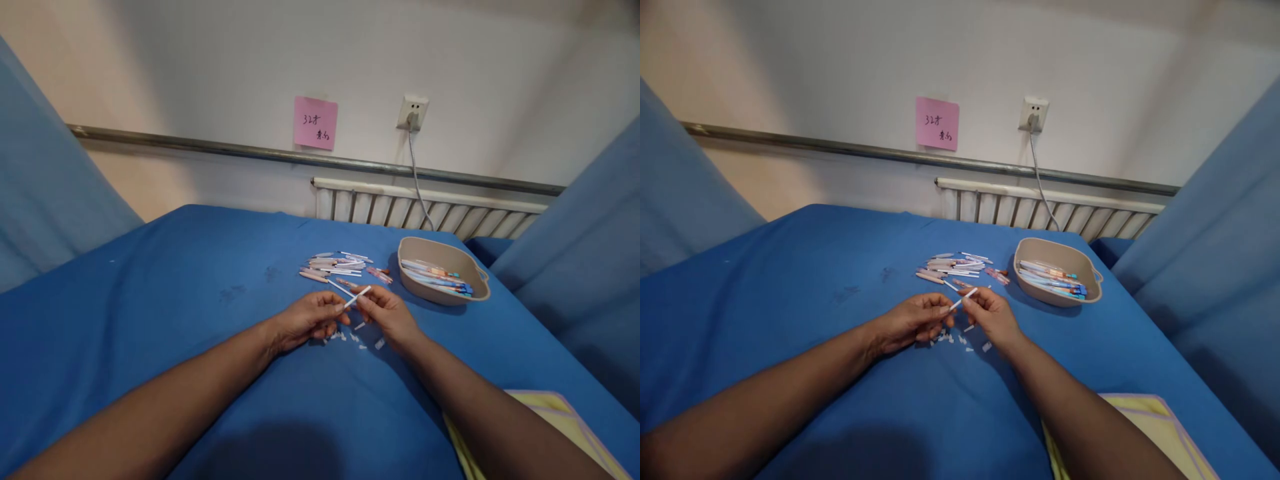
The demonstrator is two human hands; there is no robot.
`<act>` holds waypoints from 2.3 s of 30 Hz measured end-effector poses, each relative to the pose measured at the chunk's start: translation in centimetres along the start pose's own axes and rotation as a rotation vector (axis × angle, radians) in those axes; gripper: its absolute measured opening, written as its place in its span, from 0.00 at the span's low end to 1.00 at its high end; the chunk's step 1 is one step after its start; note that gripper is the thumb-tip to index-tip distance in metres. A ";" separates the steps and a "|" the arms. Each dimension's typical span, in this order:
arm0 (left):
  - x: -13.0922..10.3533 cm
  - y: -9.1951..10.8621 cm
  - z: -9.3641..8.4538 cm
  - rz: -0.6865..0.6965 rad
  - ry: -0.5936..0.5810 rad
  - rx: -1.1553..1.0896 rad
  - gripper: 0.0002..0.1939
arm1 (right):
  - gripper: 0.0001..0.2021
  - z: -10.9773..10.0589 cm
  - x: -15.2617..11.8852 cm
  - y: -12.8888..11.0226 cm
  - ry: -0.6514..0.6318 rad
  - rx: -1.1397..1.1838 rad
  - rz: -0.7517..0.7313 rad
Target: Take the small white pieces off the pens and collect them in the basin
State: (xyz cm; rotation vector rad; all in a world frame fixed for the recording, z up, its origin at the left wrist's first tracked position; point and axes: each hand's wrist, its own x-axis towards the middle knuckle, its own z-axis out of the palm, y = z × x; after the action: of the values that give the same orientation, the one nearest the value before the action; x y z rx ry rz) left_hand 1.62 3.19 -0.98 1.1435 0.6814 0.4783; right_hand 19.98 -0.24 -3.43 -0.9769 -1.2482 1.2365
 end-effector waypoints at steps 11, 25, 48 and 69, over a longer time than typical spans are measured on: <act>0.3 1.1 -2.0 0.036 0.105 0.317 0.23 | 0.13 -2.3 1.1 0.2 0.378 0.405 0.044; -0.2 2.3 -3.2 0.333 0.235 1.274 0.14 | 0.16 -2.5 1.3 0.9 0.305 0.134 0.018; -0.5 2.1 -3.3 0.394 0.244 1.301 0.19 | 0.16 -2.1 1.3 0.9 0.254 0.032 0.008; 0.7 0.8 -4.1 0.302 0.427 0.868 0.13 | 0.18 -1.9 1.1 0.7 0.237 0.004 -0.024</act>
State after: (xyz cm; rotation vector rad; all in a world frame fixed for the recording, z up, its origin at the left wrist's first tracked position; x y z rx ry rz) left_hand -0.75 6.69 -1.42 2.0083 1.1502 0.7237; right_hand 21.67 1.13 -4.18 -1.0692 -1.0687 1.0698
